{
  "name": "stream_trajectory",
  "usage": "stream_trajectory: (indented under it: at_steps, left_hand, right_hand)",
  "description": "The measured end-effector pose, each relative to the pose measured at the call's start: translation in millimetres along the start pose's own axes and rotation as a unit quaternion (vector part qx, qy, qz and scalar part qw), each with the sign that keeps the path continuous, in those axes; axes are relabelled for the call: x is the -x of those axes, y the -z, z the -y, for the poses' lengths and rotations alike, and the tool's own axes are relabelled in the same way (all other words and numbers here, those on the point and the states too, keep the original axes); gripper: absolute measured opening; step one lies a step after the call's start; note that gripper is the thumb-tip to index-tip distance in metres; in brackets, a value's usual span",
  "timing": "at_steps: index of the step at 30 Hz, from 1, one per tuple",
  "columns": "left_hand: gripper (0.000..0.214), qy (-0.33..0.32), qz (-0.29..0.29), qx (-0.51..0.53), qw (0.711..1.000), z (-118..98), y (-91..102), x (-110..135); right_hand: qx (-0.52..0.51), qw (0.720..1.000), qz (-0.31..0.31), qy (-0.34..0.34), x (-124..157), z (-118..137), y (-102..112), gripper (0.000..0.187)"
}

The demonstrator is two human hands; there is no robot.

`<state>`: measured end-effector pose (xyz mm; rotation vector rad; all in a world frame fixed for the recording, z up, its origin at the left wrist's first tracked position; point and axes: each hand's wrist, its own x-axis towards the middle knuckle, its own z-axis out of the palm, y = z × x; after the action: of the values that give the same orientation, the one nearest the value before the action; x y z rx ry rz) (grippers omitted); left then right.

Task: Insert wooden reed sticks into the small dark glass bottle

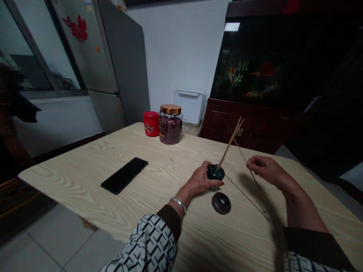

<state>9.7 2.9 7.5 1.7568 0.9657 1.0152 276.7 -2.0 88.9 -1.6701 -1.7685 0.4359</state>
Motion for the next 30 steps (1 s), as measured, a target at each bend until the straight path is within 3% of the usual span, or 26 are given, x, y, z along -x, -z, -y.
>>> stream_trajectory:
  at_steps: [2,5,8,10,15,20,25,30]
  left_hand:
    - [0.070,0.002,0.002,0.001,1.000,0.0,0.3,0.4]
    - [0.070,0.001,0.000,0.001,1.000,-0.2,0.7,0.9]
    - [0.070,0.001,0.000,0.000,1.000,-0.6,1.0,1.1]
    - [0.070,0.001,0.003,0.000,1.000,-0.3,0.7,1.0]
    - [0.071,-0.002,-0.003,0.011,1.000,3.5,-1.5,-0.3]
    - [0.072,0.000,-0.003,0.005,1.000,3.6,-1.3,-0.5]
    - [0.070,0.002,-0.005,0.003,1.000,0.4,-0.1,0.5]
    - [0.068,0.004,-0.007,0.008,1.000,0.0,-0.7,0.5]
  right_hand:
    - [-0.146,0.985,-0.087,-0.011,3.1,11.4,17.2,0.016]
    - [-0.343,0.914,-0.214,-0.007,9.8,39.4,27.7,0.017]
    - [-0.451,0.851,-0.268,0.039,14.9,69.5,19.0,0.016]
    - [-0.462,0.840,-0.278,0.065,16.2,83.7,7.0,0.016]
    - [-0.399,0.871,-0.267,0.105,14.3,92.3,-22.3,0.018]
    - [-0.358,0.905,-0.212,0.086,11.5,85.7,-42.7,0.021]
    - [-0.295,0.953,-0.064,0.037,11.1,80.6,-54.9,0.029]
    - [-0.190,0.979,0.063,0.027,9.5,62.7,-42.0,0.033]
